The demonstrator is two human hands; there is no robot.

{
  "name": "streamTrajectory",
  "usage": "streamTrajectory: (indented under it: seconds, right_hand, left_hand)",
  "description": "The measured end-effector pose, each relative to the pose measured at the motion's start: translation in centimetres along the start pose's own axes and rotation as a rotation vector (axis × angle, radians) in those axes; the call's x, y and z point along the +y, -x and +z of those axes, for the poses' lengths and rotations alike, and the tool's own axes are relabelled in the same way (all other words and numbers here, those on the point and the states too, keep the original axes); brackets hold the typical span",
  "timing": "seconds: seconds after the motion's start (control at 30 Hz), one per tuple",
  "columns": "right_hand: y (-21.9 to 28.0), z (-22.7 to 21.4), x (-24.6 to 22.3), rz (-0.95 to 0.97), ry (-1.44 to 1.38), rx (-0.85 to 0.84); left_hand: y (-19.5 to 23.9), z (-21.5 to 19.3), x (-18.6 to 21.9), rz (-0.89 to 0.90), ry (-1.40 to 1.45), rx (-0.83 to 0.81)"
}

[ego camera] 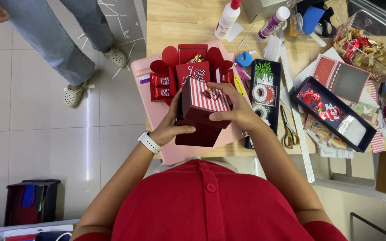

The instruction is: Assembling and nesting components of a decorative explosion gift box.

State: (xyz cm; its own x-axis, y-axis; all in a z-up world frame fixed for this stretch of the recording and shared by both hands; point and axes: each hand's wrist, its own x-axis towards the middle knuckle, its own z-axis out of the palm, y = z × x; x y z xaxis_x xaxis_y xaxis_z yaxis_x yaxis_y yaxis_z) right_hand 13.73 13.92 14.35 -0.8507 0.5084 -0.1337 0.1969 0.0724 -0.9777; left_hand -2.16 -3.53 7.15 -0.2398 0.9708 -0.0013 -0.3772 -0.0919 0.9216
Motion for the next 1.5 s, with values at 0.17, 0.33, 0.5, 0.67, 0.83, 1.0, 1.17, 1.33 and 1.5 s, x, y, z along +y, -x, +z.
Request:
streamTrajectory:
  seconds: [0.17, 0.33, 0.5, 0.67, 0.83, 1.0, 1.17, 1.33, 1.5]
  right_hand:
    - [-0.2, 0.1, -0.2, 0.028, 0.035, -0.019]
    - [-0.5, 0.1, 0.6, 0.004, 0.079, -0.019]
    - [-0.6, -0.8, -0.3, -0.001, 0.108, -0.032]
    - [-0.4, -1.1, -1.7, 0.012, 0.108, -0.039]
    - [-0.3, -1.1, -1.0, 0.002, 0.060, 0.003]
    - [-0.6, -0.7, -0.3, 0.000, 0.060, 0.030]
    - [-0.6, -0.4, -0.5, -0.014, 0.132, 0.002]
    - [-0.9, -0.4, 0.1, -0.049, 0.164, -0.028]
    - [-0.6, -0.4, 0.2, -0.081, 0.140, -0.054]
  left_hand:
    - [-0.1, 0.4, 1.4, -0.056, -0.210, -0.010]
    - [-0.7, 0.5, 3.6, -0.105, -0.463, 0.000]
    - [-1.0, 0.1, 2.9, -0.099, -0.451, -0.006]
    - [-1.3, -0.2, 2.8, -0.063, -0.410, -0.007]
    - [-1.3, 0.2, 2.3, -0.061, -0.302, 0.031]
    - [-1.5, 0.3, 2.3, -0.066, -0.306, 0.019]
    - [-1.3, 0.7, 3.0, -0.078, -0.296, 0.021]
    - [-1.5, -0.3, 2.7, -0.089, -0.350, 0.022]
    - [-1.2, -0.5, 3.2, -0.086, -0.406, 0.039]
